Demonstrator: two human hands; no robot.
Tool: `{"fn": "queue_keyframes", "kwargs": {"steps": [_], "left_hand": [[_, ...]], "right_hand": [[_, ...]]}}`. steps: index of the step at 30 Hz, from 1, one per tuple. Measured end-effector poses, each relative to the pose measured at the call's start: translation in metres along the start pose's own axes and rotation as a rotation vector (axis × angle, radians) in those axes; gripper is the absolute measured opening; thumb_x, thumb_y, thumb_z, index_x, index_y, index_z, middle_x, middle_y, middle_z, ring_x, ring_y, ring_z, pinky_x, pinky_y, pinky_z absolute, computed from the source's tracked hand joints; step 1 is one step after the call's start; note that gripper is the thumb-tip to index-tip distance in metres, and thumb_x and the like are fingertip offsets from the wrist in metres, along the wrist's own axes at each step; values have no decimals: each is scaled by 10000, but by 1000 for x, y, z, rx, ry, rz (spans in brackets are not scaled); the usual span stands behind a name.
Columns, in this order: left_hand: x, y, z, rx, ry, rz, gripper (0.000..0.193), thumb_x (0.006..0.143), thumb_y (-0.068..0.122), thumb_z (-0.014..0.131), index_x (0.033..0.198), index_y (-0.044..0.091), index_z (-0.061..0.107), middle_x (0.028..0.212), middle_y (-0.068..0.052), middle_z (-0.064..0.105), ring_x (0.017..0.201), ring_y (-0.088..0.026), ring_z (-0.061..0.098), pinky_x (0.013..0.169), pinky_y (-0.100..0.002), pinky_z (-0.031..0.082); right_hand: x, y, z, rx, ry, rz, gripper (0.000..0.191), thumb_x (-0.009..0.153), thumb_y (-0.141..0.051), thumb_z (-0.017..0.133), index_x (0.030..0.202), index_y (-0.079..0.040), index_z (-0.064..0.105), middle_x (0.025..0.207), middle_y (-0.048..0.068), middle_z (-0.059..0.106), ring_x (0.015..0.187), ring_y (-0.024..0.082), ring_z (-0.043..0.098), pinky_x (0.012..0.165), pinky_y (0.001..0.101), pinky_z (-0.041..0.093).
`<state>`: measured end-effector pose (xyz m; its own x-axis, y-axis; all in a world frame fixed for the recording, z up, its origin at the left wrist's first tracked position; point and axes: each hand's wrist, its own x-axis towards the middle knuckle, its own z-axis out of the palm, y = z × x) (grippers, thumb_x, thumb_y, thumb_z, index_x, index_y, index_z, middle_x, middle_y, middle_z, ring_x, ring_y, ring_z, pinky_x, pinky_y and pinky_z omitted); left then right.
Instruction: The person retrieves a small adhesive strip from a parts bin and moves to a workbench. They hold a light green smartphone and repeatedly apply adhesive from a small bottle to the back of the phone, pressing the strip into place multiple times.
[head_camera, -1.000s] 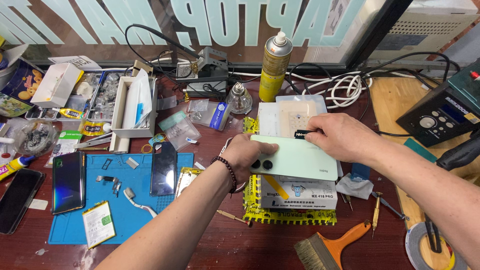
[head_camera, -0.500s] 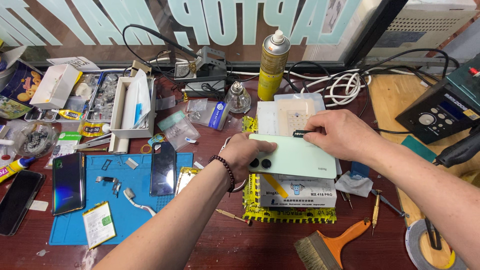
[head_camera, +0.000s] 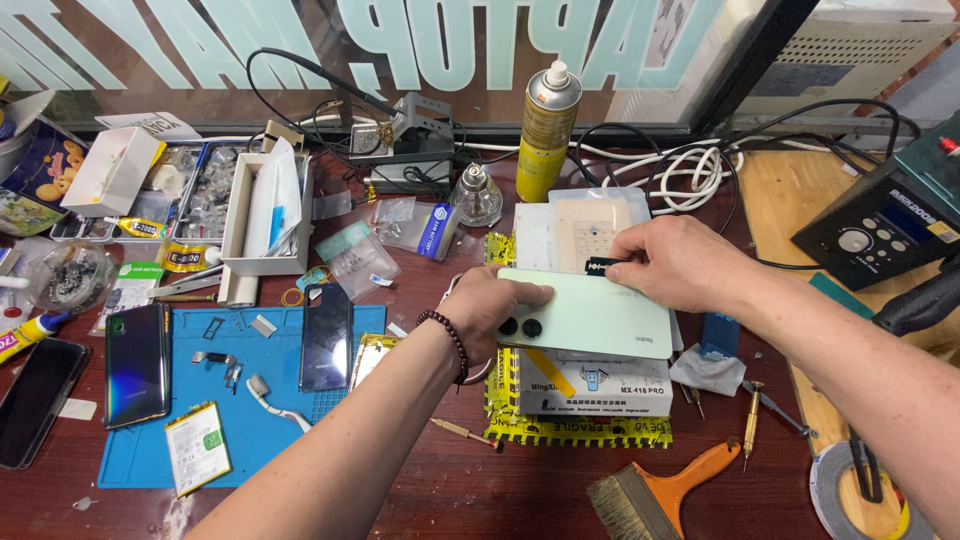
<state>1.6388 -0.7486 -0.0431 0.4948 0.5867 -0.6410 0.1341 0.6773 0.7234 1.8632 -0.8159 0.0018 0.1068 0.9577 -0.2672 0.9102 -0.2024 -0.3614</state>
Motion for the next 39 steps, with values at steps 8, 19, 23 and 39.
{"fn": "queue_keyframes", "kwargs": {"steps": [8, 19, 23, 39], "left_hand": [[4, -2, -1, -1, -12, 12, 396, 808, 26, 776, 1156, -59, 607, 993, -174, 736, 799, -240, 719, 686, -409, 629], [5, -3, -2, -23, -8, 6, 389, 811, 12, 773, 1154, -50, 600, 1001, -172, 733, 814, -243, 721, 701, -417, 633], [7, -4, -4, -28, -52, 25, 343, 805, 4, 759, 1126, -44, 645, 988, -161, 749, 801, -235, 726, 696, -401, 639], [3, 3, -1, -93, -22, -3, 325, 824, -17, 757, 1139, -37, 682, 974, -147, 767, 748, -232, 732, 668, -422, 637]], "right_hand": [[3, 2, -3, -11, -23, 9, 247, 801, -314, 754, 969, -139, 804, 834, 111, 788, 810, 253, 767, 784, 380, 579], [-8, -2, 1, 25, 83, -20, 226, 808, -275, 742, 970, -126, 792, 840, 120, 771, 798, 282, 762, 755, 387, 583], [-28, 0, 13, 84, 331, -246, 180, 814, -224, 725, 920, -88, 777, 892, 109, 751, 831, 329, 723, 735, 417, 568], [-39, -14, 31, 82, 605, -241, 93, 808, -179, 717, 848, -96, 734, 836, 24, 723, 822, 256, 666, 706, 395, 544]]}}
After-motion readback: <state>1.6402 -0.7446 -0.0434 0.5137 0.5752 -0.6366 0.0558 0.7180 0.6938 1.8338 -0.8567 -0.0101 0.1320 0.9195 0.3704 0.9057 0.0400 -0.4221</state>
